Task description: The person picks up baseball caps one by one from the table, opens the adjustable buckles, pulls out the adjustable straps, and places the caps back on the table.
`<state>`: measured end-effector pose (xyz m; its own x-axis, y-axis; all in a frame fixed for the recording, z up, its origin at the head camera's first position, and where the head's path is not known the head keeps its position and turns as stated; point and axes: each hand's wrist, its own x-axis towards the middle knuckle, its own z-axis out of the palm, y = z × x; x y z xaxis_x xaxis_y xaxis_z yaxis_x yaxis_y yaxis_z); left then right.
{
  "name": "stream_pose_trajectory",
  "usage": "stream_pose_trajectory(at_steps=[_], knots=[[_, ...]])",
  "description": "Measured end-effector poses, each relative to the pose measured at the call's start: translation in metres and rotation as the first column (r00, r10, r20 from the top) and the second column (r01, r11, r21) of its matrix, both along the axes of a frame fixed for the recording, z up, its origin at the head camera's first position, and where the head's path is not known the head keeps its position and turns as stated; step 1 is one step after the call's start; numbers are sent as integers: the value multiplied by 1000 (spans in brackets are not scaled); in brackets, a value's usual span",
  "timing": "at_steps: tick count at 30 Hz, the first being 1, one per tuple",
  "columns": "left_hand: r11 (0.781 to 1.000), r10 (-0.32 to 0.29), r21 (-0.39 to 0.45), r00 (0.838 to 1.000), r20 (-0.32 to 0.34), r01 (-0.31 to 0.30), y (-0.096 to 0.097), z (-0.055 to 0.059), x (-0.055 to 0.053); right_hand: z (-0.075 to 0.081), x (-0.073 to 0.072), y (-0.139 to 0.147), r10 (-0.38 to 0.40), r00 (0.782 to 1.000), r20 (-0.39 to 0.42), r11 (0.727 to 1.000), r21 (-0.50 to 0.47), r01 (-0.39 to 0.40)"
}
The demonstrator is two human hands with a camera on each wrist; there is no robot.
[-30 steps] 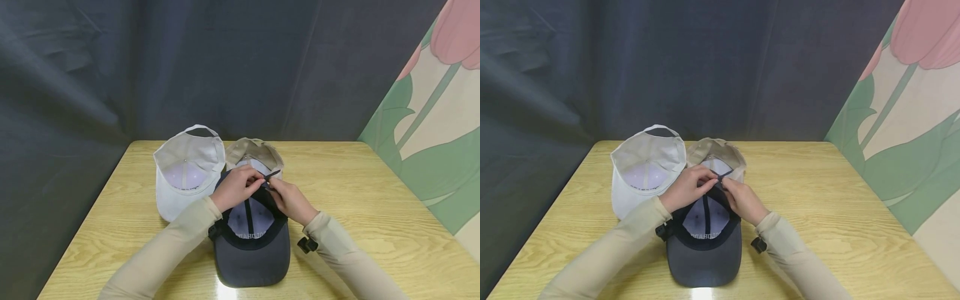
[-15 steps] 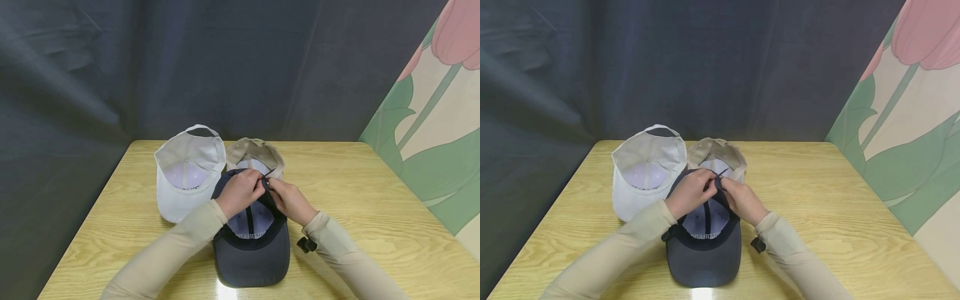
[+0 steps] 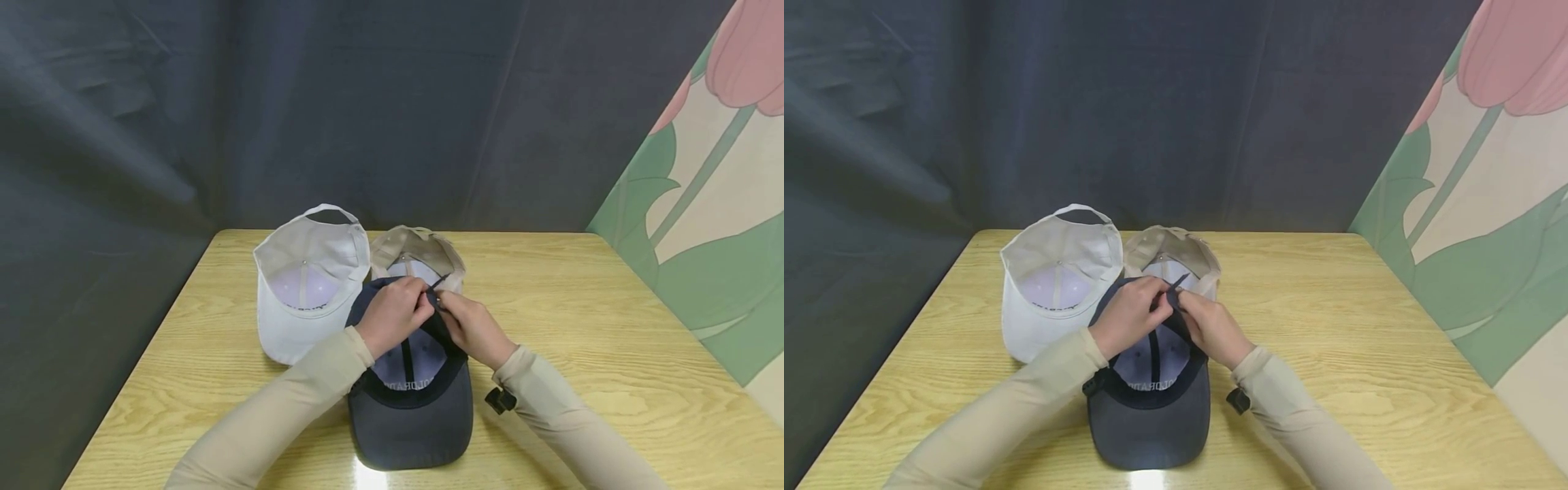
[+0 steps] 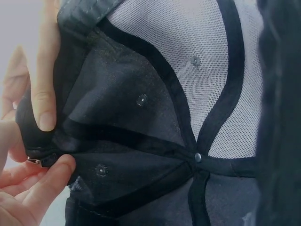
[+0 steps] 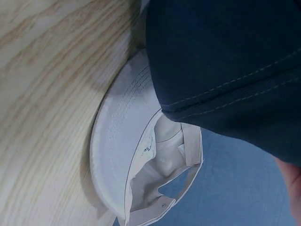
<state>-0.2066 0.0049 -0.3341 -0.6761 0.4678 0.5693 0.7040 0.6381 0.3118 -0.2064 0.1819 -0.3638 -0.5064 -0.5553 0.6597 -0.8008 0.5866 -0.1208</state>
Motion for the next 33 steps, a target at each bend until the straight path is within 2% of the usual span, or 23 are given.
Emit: stream_pose_trajectory(at_steps=[6, 12, 14, 19, 23, 26, 29, 33], knots=[[999, -31, 16, 999, 42, 30, -1, 0, -3, -2, 0, 2, 10, 1000, -3, 1000, -19, -10], [992, -113, 60, 989, 99, 108, -9, 1, -8, 1, 4, 0, -19, 997, 80, 998, -51, 24], [988, -138, 84, 986, 97, 130, -12, 2, -10, 2, 5, 0, -32, 995, 98, 998, -52, 37], [981, -170, 101, 985, 40, 165, -17, 4, -13, 9, 7, 6, -83, 989, 120, 996, -18, 86], [976, -183, 128, 983, 28, 178, -19, 2, -14, 20, 7, 13, -149, 988, 45, 987, -46, 151], [967, -199, 169, 980, 22, 193, -19, 0, -14, 31, 1, 15, -156, 987, -48, 986, -66, 153], [956, -226, 198, 974, 17, 218, -19, -1, -14, 40, -7, 15, -103, 989, -110, 995, -14, 102], [943, -256, 226, 966, 20, 245, -18, -3, -15, 46, -13, 15, -8, 994, -111, 994, 107, 20]])
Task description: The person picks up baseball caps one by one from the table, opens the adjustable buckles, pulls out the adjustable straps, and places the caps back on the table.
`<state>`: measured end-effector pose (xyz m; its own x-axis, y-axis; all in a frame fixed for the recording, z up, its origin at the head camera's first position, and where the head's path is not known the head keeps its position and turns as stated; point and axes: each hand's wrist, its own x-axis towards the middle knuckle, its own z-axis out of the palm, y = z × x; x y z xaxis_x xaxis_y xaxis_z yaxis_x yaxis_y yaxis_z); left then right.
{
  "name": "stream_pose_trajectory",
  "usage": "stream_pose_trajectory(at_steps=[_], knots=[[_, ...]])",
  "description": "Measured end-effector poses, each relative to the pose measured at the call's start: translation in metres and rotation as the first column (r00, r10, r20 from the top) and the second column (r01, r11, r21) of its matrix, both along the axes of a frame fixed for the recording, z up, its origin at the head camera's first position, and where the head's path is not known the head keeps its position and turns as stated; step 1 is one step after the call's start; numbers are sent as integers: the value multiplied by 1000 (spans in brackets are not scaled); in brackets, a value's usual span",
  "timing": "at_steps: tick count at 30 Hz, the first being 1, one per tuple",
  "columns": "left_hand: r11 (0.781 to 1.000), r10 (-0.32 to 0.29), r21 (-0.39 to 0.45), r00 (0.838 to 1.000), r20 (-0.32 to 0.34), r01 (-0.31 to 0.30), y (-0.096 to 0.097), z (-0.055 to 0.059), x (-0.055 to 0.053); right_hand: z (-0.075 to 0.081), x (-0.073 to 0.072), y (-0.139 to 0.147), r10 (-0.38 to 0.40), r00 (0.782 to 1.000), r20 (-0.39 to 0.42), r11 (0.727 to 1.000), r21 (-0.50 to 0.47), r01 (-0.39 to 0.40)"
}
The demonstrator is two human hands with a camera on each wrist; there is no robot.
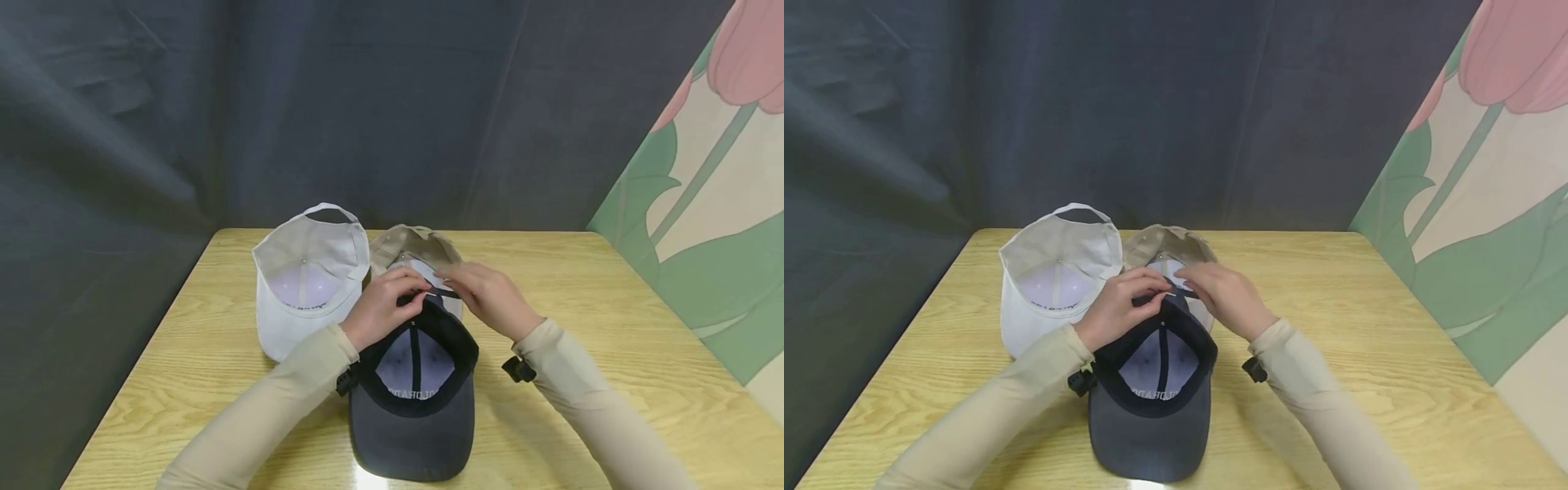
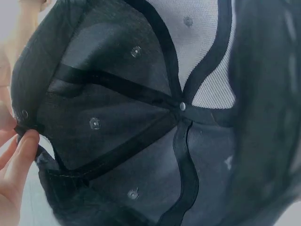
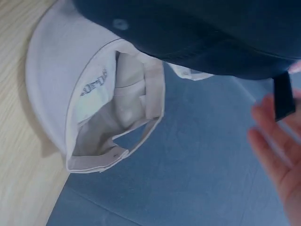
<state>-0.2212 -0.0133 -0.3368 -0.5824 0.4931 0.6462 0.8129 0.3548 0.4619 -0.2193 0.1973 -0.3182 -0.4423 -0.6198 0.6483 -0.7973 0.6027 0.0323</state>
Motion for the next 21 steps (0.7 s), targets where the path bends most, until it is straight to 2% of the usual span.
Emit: stream_pose_trajectory(at_steps=[3, 6, 10, 12, 14, 21], knots=[[999, -17, 35, 1000, 24, 16, 1, 0, 1, 0, 0, 1, 38, 999, 1, 995, 89, -38], [997, -32, 77, 995, 99, 24, 2, 1, 2, -2, 1, 3, 53, 997, -54, 984, 175, -42], [990, -46, 143, 965, 257, 9, 4, 2, 4, -8, 0, 5, 71, 982, -173, 964, 264, -23], [988, -40, 153, 951, 307, -8, 6, 2, 5, -10, 0, 6, 84, 971, -224, 955, 297, -14], [988, -25, 149, 942, 335, -27, 7, 2, 8, -13, 0, 6, 94, 963, -254, 950, 311, -11], [991, 24, 116, 930, 366, -71, 15, 3, 18, -20, 0, 4, 72, 950, -303, 945, 326, 32]])
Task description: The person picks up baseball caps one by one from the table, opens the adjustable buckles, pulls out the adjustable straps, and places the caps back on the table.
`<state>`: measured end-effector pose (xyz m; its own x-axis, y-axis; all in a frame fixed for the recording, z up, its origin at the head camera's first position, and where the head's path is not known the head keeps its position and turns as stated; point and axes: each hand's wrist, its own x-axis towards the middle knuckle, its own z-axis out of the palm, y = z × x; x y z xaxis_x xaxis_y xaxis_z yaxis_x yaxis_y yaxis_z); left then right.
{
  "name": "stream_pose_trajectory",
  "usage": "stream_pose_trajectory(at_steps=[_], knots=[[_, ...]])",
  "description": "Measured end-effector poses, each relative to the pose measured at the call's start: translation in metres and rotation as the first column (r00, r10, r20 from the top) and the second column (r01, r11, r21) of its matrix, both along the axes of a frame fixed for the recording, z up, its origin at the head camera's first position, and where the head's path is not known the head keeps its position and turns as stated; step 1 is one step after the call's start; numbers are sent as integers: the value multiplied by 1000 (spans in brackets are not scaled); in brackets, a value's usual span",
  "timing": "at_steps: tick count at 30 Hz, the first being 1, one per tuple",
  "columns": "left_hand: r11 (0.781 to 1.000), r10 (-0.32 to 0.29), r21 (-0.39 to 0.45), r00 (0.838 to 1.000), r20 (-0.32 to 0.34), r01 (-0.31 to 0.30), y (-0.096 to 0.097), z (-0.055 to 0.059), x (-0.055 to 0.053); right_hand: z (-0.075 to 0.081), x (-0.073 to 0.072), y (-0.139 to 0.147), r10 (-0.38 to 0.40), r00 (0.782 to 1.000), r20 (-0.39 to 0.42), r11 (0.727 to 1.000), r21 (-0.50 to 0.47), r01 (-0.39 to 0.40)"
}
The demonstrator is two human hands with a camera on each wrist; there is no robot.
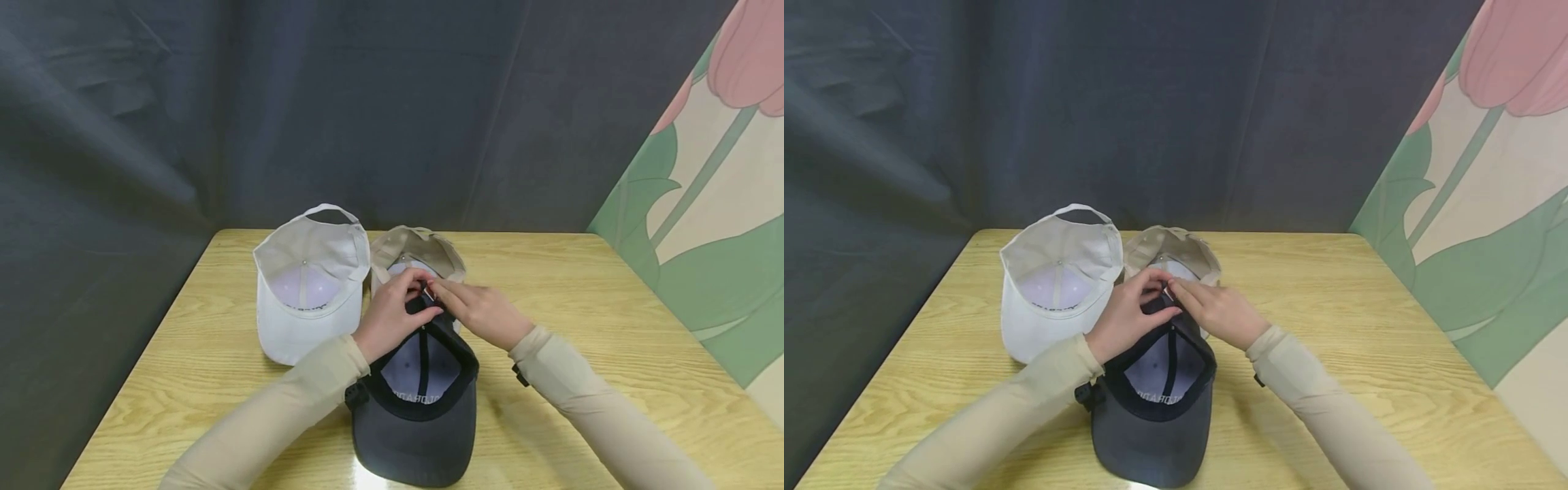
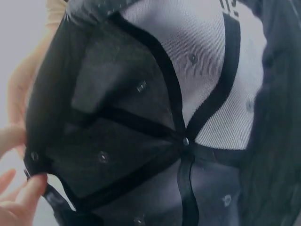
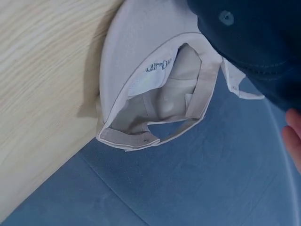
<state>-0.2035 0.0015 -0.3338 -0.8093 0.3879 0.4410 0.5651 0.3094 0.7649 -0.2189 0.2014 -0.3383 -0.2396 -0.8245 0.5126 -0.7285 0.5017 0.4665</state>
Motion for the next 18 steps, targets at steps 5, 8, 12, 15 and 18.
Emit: stream_pose_trajectory(at_steps=[5, 8, 12, 15, 18], knots=[[999, 42, -15, 999, 28, -42, 5, 1, 5, -3, 2, -4, -30, 997, -67, 999, 41, 32], [996, 84, -29, 996, 6, -83, 8, 0, 7, -4, 3, -6, -42, 995, -91, 998, 41, 46], [994, 101, -43, 995, -12, -101, 9, -3, 7, -3, 5, -9, -37, 996, -77, 999, 23, 39], [995, 93, -28, 996, -9, -93, 9, -5, 5, -4, 4, -9, -18, 999, -49, 1000, -18, 17], [996, 89, 22, 996, 17, -90, 9, -5, 5, -7, 2, -8, -3, 999, -45, 997, -71, 0]])
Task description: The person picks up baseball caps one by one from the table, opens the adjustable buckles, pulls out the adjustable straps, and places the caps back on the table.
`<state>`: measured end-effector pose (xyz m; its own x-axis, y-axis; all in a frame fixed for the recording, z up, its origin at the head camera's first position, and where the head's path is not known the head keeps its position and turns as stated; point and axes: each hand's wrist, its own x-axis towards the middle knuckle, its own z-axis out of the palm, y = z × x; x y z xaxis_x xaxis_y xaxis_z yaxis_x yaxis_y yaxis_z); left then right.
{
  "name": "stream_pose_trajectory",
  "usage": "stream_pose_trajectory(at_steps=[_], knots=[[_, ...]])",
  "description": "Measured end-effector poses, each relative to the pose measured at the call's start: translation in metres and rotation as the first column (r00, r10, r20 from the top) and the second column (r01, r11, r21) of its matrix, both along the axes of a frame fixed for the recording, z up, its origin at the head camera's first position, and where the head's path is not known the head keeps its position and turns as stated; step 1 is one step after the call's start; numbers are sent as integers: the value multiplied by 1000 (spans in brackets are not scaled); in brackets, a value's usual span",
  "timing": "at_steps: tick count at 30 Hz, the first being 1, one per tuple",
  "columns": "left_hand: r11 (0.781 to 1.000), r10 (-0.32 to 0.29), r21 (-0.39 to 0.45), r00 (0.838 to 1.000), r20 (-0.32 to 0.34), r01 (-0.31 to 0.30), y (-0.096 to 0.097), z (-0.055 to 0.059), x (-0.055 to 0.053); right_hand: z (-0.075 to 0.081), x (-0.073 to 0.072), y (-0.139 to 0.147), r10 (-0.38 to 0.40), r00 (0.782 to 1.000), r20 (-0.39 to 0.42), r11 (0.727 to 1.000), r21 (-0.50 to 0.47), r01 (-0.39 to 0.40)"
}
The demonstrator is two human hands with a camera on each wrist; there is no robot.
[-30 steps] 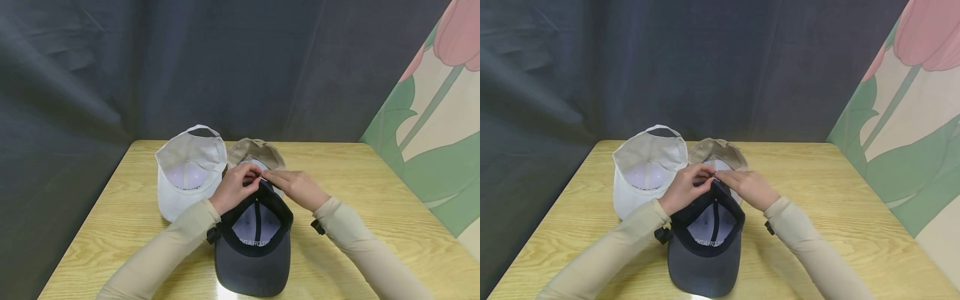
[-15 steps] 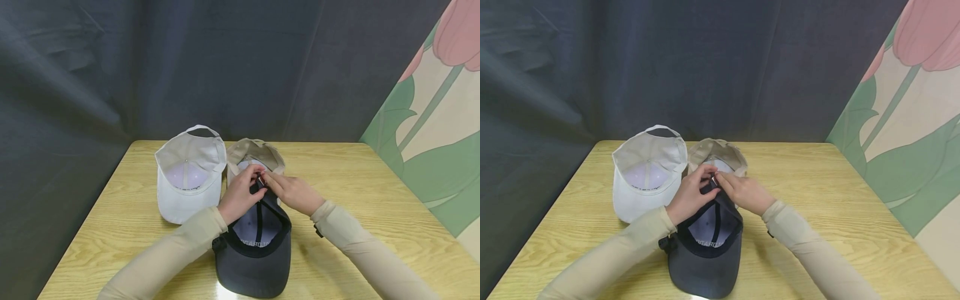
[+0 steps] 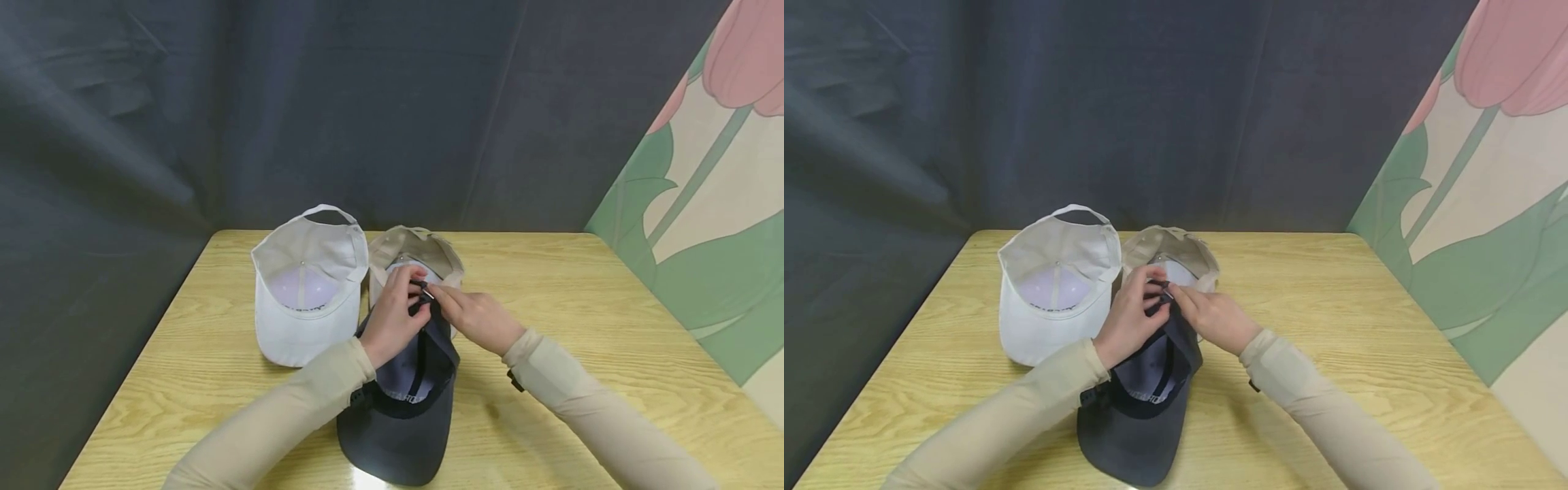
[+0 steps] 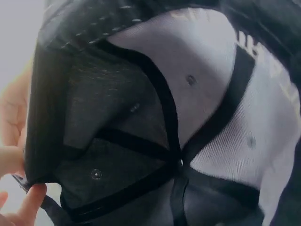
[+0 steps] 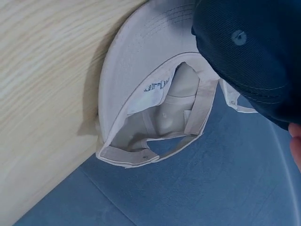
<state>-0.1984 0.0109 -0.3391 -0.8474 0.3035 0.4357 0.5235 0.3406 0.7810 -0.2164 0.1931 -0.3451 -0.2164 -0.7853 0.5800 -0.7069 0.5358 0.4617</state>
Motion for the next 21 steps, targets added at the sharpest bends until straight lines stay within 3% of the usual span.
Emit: stream_pose_trajectory(at_steps=[4, 10, 14, 21], knots=[[999, 26, 27, 999, 19, -26, 1, 0, 2, -2, 0, -1, 16, 1000, -23, 997, -71, -17], [986, 110, -123, 994, -18, -111, -2, -1, 3, -4, 0, -2, -9, 998, -58, 992, -122, 2], [985, 89, -147, 996, -15, -90, -2, 0, 1, -6, -1, -2, -20, 998, -56, 993, -120, 14], [986, 54, -150, 994, -91, -67, -1, -4, -4, -4, 1, -1, -63, 998, 29, 996, -69, 64]])
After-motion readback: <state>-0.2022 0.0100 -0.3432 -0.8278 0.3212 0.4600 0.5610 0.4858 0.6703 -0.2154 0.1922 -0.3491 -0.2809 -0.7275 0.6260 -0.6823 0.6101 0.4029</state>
